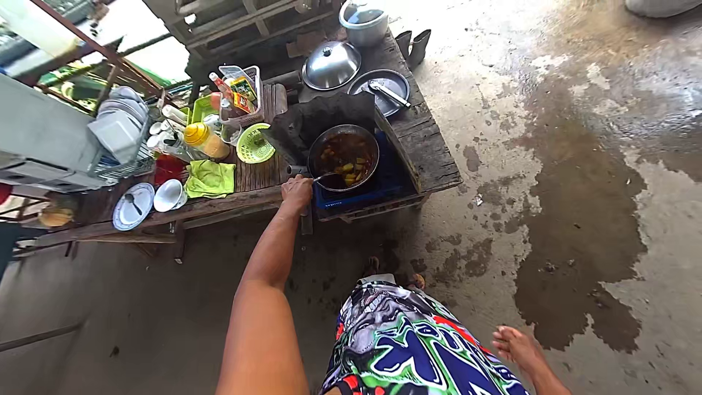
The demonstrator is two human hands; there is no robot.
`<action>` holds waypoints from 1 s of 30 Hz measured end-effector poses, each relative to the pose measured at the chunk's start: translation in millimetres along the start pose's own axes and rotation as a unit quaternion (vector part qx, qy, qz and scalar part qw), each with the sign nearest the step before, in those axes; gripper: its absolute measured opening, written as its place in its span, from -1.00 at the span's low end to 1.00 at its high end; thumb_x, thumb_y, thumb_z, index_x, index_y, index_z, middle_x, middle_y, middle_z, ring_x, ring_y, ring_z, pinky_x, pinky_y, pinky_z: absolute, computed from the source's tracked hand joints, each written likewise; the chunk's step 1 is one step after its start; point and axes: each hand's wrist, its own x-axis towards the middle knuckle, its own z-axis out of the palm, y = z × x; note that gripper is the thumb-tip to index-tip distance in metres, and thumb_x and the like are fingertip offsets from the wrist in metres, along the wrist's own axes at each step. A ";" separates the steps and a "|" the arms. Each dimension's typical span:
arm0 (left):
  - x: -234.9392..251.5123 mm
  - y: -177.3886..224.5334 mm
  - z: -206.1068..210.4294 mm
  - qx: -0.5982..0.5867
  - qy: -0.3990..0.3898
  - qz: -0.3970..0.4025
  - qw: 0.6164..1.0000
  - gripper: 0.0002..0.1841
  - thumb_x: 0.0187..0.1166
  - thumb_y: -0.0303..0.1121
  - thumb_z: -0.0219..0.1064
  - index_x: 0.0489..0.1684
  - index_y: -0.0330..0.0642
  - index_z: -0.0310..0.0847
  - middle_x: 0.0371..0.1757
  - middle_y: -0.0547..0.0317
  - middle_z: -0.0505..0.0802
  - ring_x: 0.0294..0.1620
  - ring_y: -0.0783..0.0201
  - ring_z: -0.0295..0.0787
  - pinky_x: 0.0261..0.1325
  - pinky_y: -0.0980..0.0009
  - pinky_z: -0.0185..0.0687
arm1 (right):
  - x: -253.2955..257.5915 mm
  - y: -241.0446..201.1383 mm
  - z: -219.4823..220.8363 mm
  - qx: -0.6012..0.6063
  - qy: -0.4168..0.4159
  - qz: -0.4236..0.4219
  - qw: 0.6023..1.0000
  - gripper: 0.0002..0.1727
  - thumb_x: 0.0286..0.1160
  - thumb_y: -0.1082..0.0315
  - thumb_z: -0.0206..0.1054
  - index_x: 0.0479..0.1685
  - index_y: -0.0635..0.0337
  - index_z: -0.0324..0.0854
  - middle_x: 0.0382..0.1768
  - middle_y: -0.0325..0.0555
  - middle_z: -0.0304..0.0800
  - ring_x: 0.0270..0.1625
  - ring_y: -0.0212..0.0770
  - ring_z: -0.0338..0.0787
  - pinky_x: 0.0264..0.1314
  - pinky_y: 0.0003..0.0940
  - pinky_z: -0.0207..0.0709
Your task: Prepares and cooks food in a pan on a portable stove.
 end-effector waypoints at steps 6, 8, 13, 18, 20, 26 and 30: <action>34.9 -8.8 -8.5 -0.022 -0.001 0.025 0.999 -0.55 0.60 -0.45 0.22 0.39 0.21 0.75 0.43 -0.09 0.74 0.46 -0.21 0.64 0.24 -0.32 0.60 | -59.8 27.5 13.5 0.018 0.034 0.053 0.998 -0.49 0.96 0.20 -0.12 0.63 0.40 0.29 0.38 0.34 0.58 0.09 -0.06 0.77 0.15 -0.14 0.61; 43.4 -11.2 -26.1 -0.021 -0.004 0.057 0.998 -0.58 0.58 -0.42 0.25 0.35 0.19 0.77 0.39 -0.04 0.78 0.46 -0.17 0.65 0.27 -0.33 0.59 | -69.2 34.5 22.4 0.034 0.043 0.070 0.996 -0.49 0.96 0.18 -0.12 0.64 0.37 0.28 0.39 0.29 0.60 0.11 -0.10 0.76 0.18 -0.17 0.60; 68.6 -19.6 -71.8 -0.031 0.033 0.070 0.996 -0.54 0.56 -0.42 0.23 0.43 0.15 0.71 0.39 -0.10 0.78 0.47 -0.23 0.64 0.25 -0.42 0.54 | -77.0 45.4 55.9 0.078 0.062 0.074 0.992 -0.51 0.94 0.20 -0.07 0.60 0.37 0.34 0.33 0.27 0.66 0.05 -0.12 0.79 0.12 -0.20 0.62; 96.1 -14.4 -68.6 0.041 0.051 0.031 0.997 -0.65 0.65 -0.45 0.18 0.34 -0.13 0.70 0.40 -0.23 0.72 0.36 -0.31 0.69 0.18 -0.33 0.64 | -73.4 46.3 91.7 0.104 0.048 0.071 0.991 -0.51 0.95 0.20 -0.10 0.64 0.35 0.30 0.39 0.29 0.62 0.14 -0.04 0.79 0.18 -0.13 0.63; 97.3 -8.4 -58.1 0.069 0.048 0.024 0.996 -0.68 0.70 -0.47 0.13 0.32 -0.24 0.68 0.40 -0.28 0.70 0.33 -0.33 0.70 0.14 -0.29 0.67 | -69.8 49.0 101.6 0.110 0.050 0.066 0.990 -0.51 0.95 0.21 -0.09 0.63 0.37 0.31 0.38 0.32 0.63 0.13 -0.01 0.79 0.17 -0.10 0.64; 72.4 0.5 -48.3 0.093 -0.041 0.018 0.995 -0.79 0.59 -0.36 0.29 -0.08 -0.31 0.76 0.08 -0.29 0.85 0.18 -0.32 0.80 0.01 -0.36 0.66 | -51.9 68.0 113.7 0.145 0.063 0.060 0.986 -0.53 0.92 0.21 -0.03 0.57 0.35 0.36 0.27 0.28 0.69 0.00 -0.02 0.81 0.03 -0.09 0.66; 80.7 -5.6 -37.3 0.018 -0.088 0.038 0.995 -0.76 0.54 -0.26 0.35 -0.02 -0.21 0.78 0.12 -0.31 0.84 0.24 -0.36 0.76 0.09 -0.49 0.58 | -45.9 69.7 119.3 0.152 0.066 0.075 0.983 -0.54 0.92 0.18 0.00 0.56 0.32 0.39 0.27 0.27 0.69 0.01 0.00 0.81 0.03 -0.08 0.66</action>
